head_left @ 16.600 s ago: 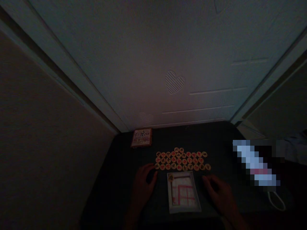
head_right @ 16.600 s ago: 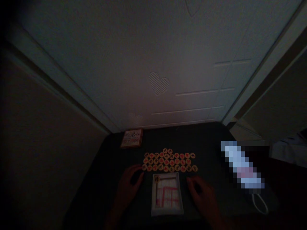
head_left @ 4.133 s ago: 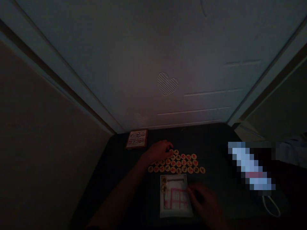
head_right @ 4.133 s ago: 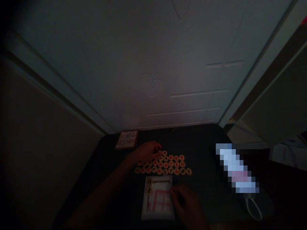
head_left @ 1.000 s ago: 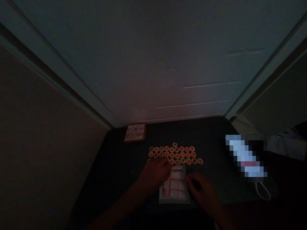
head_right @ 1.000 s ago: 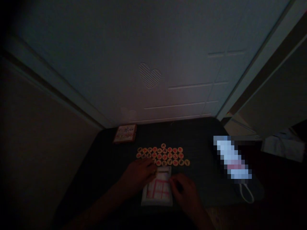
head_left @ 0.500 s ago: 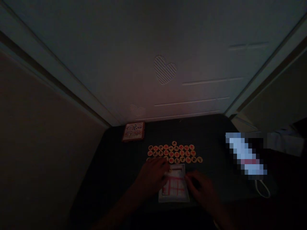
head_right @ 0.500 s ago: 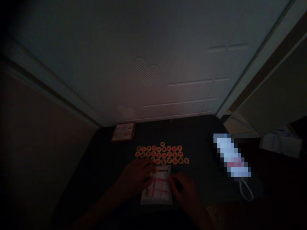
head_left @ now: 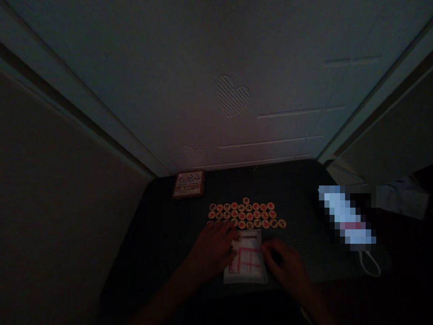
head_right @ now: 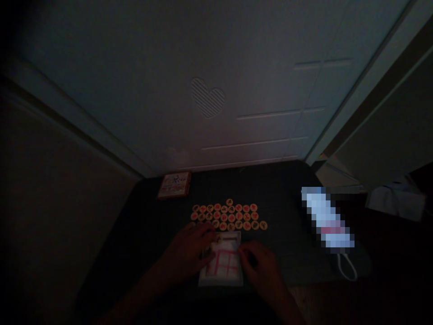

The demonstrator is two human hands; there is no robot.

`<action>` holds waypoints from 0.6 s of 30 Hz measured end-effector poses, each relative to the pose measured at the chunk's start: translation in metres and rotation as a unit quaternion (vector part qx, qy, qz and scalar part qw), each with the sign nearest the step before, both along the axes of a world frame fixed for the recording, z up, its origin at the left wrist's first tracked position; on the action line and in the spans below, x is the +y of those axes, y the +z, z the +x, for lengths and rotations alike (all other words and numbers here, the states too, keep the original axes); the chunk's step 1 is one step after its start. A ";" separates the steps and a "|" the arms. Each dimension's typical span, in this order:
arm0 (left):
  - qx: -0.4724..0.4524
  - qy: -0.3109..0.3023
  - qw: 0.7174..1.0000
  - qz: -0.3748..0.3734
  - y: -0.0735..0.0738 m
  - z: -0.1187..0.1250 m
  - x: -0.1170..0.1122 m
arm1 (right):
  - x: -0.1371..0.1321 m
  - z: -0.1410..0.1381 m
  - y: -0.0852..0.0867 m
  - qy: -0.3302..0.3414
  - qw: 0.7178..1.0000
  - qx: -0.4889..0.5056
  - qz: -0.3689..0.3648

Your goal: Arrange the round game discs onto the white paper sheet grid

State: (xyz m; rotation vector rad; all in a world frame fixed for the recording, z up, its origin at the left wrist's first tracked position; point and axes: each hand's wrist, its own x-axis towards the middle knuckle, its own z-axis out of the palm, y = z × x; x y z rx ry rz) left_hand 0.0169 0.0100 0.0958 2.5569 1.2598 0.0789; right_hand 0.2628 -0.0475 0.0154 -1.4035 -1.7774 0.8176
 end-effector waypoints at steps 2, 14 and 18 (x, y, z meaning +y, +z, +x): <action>-0.001 0.002 1.000 0.010 -0.002 -0.002 -0.001 | 0.000 -0.001 0.001 -0.003 1.000 0.001 -0.002; 0.001 0.005 1.000 0.024 -0.007 -0.003 -0.001 | 0.000 0.000 0.001 0.001 1.000 0.002 -0.017; -0.001 0.006 1.000 0.024 -0.008 -0.001 0.000 | 0.000 0.000 0.001 0.001 1.000 0.000 -0.015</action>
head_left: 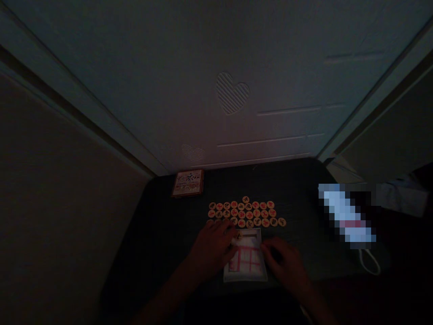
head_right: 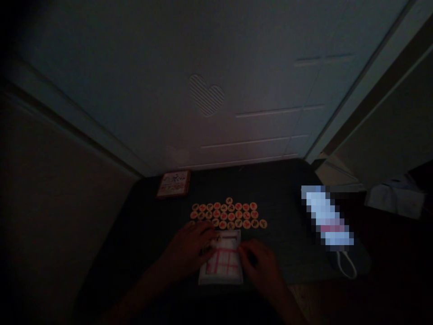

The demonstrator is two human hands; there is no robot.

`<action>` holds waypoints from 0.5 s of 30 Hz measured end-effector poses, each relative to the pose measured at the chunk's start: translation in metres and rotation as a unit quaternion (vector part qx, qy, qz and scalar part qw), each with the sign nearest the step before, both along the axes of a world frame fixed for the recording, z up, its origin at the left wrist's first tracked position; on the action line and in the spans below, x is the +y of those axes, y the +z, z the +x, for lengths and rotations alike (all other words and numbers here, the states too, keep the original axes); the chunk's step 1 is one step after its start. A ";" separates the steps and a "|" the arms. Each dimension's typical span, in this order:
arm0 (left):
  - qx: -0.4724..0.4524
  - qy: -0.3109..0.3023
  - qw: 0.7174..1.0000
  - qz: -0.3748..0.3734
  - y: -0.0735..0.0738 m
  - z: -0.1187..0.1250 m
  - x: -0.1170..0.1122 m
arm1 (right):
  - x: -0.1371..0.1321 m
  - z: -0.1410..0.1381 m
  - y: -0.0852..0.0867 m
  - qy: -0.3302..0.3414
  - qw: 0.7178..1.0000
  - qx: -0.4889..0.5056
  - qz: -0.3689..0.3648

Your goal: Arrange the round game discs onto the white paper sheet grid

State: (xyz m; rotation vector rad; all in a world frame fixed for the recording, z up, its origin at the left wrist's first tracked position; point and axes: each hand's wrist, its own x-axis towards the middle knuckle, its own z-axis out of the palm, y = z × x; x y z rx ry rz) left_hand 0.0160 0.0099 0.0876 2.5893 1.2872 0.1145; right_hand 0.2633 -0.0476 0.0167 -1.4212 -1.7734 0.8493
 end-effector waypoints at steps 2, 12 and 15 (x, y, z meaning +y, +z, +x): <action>-0.003 0.001 1.000 -0.005 0.000 0.002 0.001 | 0.000 0.000 0.000 0.001 1.000 0.000 0.002; -0.019 0.001 1.000 0.003 -0.006 0.005 0.008 | 0.001 -0.001 0.002 -0.006 1.000 -0.002 0.019; -0.018 0.004 1.000 -0.006 -0.004 0.005 0.008 | 0.001 -0.001 0.003 -0.004 1.000 0.000 0.016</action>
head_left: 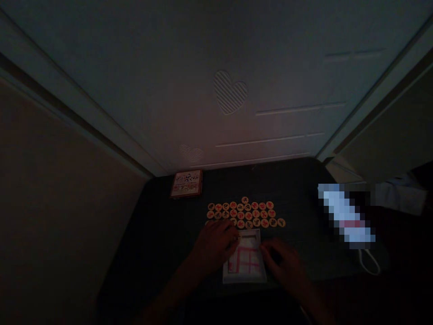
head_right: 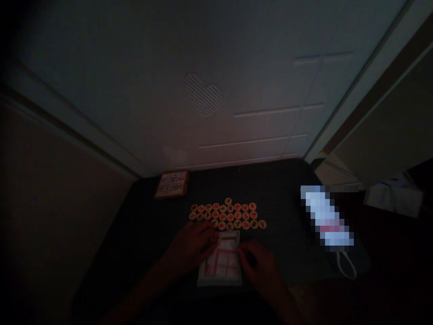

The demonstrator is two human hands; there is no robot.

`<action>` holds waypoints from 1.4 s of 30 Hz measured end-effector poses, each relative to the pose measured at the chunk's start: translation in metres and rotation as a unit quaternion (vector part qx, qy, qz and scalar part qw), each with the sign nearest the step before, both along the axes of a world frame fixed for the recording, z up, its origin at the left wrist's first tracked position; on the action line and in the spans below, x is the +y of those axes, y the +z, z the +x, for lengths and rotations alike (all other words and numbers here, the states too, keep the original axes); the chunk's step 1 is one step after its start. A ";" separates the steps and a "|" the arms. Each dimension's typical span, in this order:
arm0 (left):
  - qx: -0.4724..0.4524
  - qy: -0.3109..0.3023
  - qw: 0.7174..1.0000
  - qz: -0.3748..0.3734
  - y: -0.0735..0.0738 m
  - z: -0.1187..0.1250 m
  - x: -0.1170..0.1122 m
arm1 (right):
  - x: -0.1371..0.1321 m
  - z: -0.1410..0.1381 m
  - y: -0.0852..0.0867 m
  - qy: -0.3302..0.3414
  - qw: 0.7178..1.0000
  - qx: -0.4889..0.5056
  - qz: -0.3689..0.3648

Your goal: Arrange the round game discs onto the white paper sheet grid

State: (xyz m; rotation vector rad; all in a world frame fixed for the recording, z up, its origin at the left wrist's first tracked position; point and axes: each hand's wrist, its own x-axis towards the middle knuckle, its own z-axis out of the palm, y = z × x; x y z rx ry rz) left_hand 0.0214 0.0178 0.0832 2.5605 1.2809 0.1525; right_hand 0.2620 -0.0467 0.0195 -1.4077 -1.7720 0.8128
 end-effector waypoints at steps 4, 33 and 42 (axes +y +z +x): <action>0.001 0.012 1.000 -0.006 0.000 0.000 0.000 | 0.000 0.001 0.000 0.005 1.000 -0.004 -0.005; -0.057 0.041 0.997 0.025 -0.002 -0.022 -0.011 | 0.000 -0.001 -0.001 -0.004 1.000 0.000 -0.008; -0.179 0.268 0.939 -0.123 -0.013 -0.039 -0.031 | 0.000 0.000 0.000 -0.006 1.000 0.001 -0.001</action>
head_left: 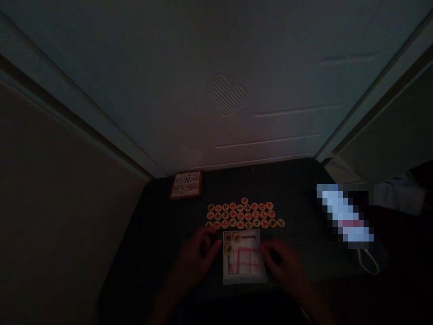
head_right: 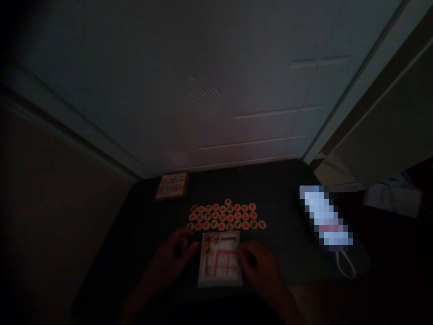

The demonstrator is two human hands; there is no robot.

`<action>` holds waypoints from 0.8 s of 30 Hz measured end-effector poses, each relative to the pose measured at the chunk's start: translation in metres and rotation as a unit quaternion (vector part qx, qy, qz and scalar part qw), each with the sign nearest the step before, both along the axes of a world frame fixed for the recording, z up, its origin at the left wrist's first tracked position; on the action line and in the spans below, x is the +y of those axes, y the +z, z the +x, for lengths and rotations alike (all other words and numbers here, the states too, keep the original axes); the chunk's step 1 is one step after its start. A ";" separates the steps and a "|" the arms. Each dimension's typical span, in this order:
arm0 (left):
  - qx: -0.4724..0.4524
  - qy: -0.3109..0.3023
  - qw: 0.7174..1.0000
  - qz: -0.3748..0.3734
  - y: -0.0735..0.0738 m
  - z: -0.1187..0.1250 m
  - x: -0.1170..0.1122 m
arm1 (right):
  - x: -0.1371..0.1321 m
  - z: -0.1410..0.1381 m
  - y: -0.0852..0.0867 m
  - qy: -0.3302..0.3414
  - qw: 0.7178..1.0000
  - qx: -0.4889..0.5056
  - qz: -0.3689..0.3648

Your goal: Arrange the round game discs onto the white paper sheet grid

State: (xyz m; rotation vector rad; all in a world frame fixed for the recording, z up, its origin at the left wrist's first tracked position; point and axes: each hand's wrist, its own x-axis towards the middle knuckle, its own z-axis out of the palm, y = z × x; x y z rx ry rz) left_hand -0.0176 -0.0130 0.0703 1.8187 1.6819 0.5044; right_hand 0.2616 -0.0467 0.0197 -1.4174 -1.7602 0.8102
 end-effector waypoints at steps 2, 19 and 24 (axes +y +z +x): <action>-0.017 0.003 1.000 -0.016 -0.005 0.005 -0.005 | 0.000 0.000 0.001 0.002 1.000 0.005 -0.001; 0.085 -0.045 0.995 -0.028 -0.006 0.025 -0.007 | 0.000 0.002 0.001 0.009 1.000 0.003 -0.011; 0.090 -0.046 0.994 -0.026 -0.010 0.024 -0.007 | 0.000 0.002 0.001 0.010 1.000 -0.004 -0.019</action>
